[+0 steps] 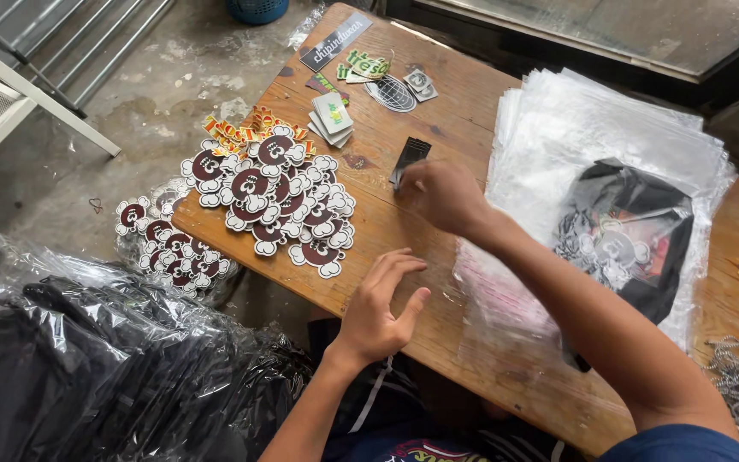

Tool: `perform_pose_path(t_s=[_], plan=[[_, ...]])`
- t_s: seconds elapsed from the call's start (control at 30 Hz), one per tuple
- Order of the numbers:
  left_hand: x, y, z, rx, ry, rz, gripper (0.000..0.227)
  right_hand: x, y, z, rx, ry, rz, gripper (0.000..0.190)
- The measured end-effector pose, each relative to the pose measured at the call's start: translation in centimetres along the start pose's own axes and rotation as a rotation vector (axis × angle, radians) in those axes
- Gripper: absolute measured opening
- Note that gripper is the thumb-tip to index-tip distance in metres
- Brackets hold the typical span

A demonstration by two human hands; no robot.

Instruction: The person attaches a metal chain to a small black pouch, then places the pouch into a clear plastic bag and seals it. This process is repeated for multiple pouches.

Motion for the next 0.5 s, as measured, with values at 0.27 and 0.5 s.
perform_pose_path(t_s=[0.27, 0.5], plan=[[2.2, -2.1, -0.3, -0.024, -0.148, -0.059, 0.022, 1.3, 9.5, 10.2, 0.509, 0.014, -0.254, 0.012], [9.5, -10.0, -1.1, -0.524, -0.368, -0.154, 0.062, 1.3, 12.8, 26.7, 0.712, -0.205, -0.108, 0.011]])
Point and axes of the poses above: each hand's wrist, its own z-axis away from the middle knuckle, its own y-axis out of the back of the hand, x = y × z, the point moved 7 cm from there along -z, towards the middle knuckle, and after that the axes turned 6 degrees about -x, right-handed, at the moved point
